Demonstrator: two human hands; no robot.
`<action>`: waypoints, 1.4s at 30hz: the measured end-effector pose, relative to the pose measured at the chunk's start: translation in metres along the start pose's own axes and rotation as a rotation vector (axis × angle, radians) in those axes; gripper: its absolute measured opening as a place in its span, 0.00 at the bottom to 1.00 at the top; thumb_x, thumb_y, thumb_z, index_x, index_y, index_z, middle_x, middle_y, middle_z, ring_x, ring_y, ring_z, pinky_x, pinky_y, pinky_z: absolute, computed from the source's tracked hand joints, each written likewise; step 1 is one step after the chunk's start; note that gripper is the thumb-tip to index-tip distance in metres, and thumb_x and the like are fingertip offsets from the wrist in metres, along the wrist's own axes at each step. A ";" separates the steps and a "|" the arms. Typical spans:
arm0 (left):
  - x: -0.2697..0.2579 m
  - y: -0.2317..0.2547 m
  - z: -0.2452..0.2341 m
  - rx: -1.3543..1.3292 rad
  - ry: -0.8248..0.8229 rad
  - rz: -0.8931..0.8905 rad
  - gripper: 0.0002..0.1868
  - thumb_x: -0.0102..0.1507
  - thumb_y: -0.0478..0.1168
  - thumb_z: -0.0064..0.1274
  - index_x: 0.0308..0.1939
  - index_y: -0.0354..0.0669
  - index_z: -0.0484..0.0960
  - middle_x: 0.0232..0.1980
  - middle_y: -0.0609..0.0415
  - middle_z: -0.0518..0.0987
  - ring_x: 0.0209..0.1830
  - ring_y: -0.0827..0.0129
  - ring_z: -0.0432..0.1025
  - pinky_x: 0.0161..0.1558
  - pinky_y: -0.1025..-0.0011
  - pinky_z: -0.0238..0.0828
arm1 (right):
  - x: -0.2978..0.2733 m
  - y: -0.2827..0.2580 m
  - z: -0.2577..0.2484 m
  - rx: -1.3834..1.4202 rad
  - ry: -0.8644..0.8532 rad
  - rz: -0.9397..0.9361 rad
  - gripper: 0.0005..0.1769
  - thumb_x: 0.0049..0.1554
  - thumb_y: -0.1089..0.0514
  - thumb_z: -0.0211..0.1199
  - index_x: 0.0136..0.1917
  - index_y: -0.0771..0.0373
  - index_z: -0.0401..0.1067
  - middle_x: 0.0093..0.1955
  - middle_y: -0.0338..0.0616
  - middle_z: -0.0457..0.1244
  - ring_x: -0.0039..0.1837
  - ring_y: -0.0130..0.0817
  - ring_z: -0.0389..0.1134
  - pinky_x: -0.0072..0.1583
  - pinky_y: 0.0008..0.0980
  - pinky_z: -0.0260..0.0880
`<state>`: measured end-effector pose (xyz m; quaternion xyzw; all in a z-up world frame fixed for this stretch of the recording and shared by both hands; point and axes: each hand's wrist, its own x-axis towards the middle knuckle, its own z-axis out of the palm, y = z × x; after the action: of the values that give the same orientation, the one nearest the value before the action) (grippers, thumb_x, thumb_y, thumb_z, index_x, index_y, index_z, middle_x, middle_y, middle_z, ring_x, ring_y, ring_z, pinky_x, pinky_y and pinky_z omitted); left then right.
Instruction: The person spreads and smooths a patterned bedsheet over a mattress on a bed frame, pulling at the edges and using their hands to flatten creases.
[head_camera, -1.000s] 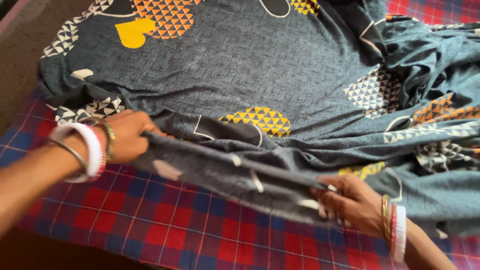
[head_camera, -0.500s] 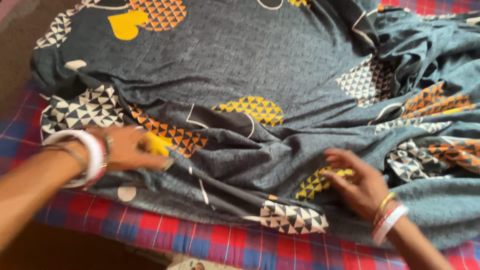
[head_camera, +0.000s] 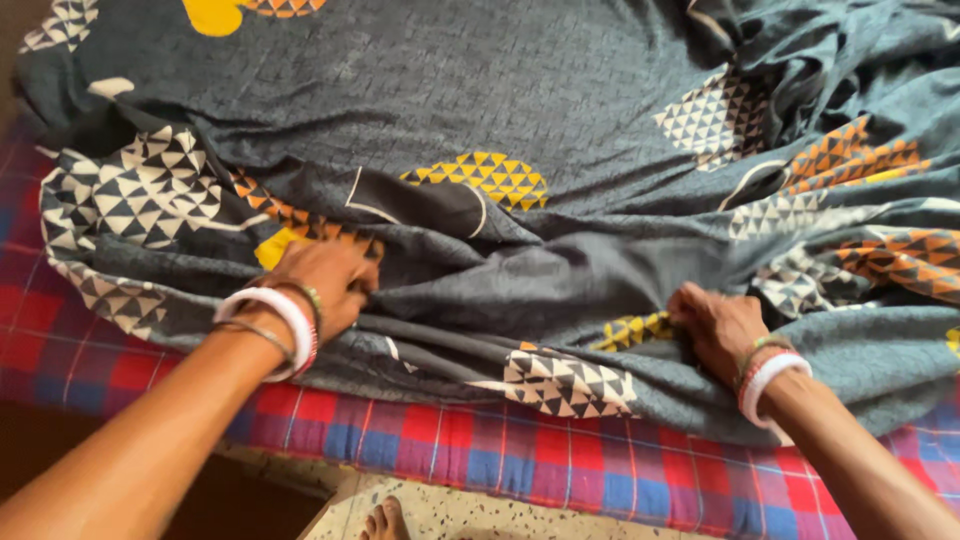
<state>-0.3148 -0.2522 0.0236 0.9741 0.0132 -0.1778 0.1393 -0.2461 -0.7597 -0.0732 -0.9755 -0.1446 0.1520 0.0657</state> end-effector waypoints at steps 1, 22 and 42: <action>-0.002 -0.005 -0.003 0.005 -0.049 -0.006 0.09 0.56 0.37 0.58 0.39 0.53 0.89 0.48 0.48 0.84 0.53 0.51 0.76 0.59 0.59 0.71 | -0.009 0.005 0.003 -0.027 -0.025 -0.001 0.10 0.59 0.57 0.54 0.52 0.50 0.73 0.47 0.51 0.70 0.54 0.54 0.70 0.57 0.51 0.68; -0.008 0.060 -0.015 0.068 -0.053 0.125 0.39 0.47 0.48 0.74 0.63 0.62 0.78 0.62 0.46 0.72 0.63 0.49 0.65 0.60 0.56 0.64 | -0.029 -0.014 -0.046 -0.044 -0.024 -0.058 0.52 0.35 0.39 0.80 0.72 0.44 0.66 0.68 0.52 0.58 0.66 0.56 0.60 0.64 0.49 0.63; -0.027 0.039 -0.018 0.081 -0.750 -0.065 0.15 0.56 0.43 0.61 0.47 0.55 0.87 0.54 0.54 0.83 0.55 0.57 0.77 0.58 0.61 0.74 | -0.102 0.052 -0.026 0.308 -1.010 -0.074 0.20 0.48 0.67 0.59 0.51 0.56 0.82 0.42 0.35 0.75 0.45 0.26 0.73 0.49 0.31 0.74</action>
<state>-0.3309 -0.2843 0.0594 0.8451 -0.0148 -0.5268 0.0901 -0.3176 -0.8418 -0.0292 -0.7540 -0.1687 0.6202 0.1356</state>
